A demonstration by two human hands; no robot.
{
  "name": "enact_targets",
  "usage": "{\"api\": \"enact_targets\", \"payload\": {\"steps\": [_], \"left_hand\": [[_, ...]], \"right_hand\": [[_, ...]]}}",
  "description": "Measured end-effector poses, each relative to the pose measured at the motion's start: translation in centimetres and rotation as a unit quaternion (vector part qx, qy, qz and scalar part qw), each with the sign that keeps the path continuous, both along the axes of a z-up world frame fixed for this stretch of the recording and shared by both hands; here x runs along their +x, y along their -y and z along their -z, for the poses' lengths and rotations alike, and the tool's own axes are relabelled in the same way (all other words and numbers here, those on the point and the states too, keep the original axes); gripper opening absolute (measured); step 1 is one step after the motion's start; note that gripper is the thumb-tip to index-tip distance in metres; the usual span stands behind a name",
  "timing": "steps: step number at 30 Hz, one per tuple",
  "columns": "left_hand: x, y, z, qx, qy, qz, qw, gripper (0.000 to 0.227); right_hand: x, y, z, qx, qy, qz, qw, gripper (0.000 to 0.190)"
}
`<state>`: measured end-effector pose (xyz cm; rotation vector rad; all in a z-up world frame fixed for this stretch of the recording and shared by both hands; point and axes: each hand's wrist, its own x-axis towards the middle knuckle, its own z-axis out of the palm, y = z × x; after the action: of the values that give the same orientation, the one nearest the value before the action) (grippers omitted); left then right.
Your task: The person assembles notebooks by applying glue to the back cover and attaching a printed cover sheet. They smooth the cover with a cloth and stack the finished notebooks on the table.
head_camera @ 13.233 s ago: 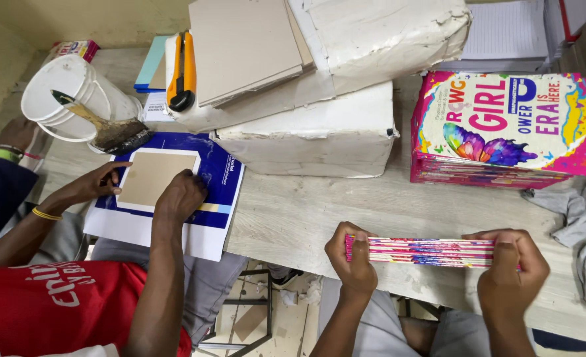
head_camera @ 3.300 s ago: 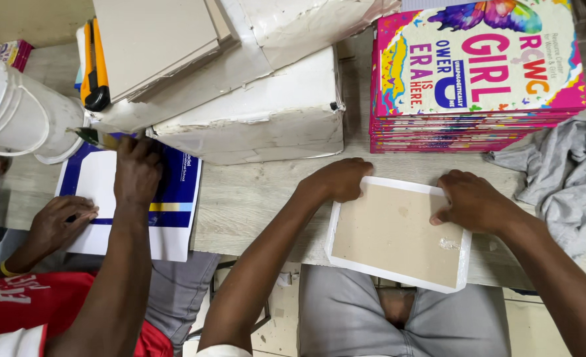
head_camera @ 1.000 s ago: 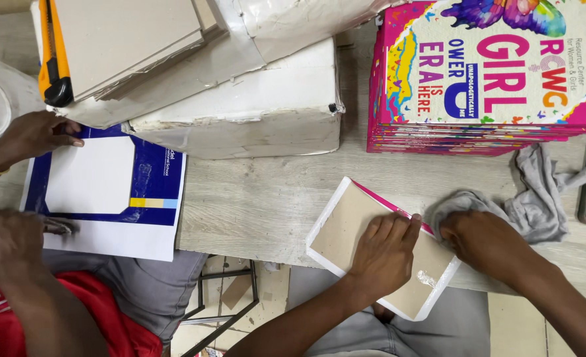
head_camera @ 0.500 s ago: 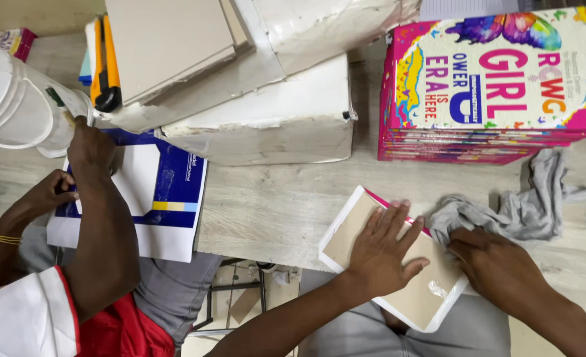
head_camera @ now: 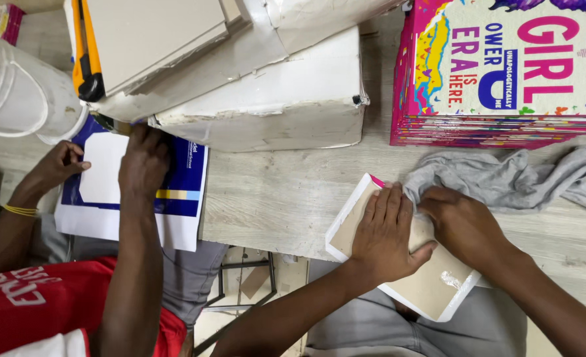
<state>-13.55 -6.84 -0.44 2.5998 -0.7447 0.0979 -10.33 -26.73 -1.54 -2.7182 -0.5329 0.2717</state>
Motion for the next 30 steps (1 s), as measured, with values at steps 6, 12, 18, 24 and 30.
{"api": "enact_targets", "payload": {"steps": [6,12,18,24,30], "left_hand": [[0.1,0.1,-0.6,-0.02,-0.019,-0.047,0.999,0.103],[0.2,0.0,-0.4,-0.012,0.048,-0.093,0.994,0.08],[-0.2,-0.3,0.1,-0.054,0.095,-0.092,0.99,0.044],[0.0,-0.1,-0.4,-0.047,0.09,-0.107,0.989,0.054],[0.2,-0.2,-0.6,-0.059,0.112,-0.104,0.986,0.057]], "right_hand": [[-5.2,5.4,2.5,-0.072,0.071,0.003,0.995,0.044],[1.4,2.4,1.0,-0.004,-0.017,0.016,1.0,0.022],[10.2,-9.0,-0.3,0.05,-0.015,-0.085,0.995,0.017],[6.1,-3.7,-1.0,0.066,-0.063,-0.034,0.995,0.015],[0.8,4.9,-0.5,-0.235,-0.206,0.07,0.947,0.021]]}}
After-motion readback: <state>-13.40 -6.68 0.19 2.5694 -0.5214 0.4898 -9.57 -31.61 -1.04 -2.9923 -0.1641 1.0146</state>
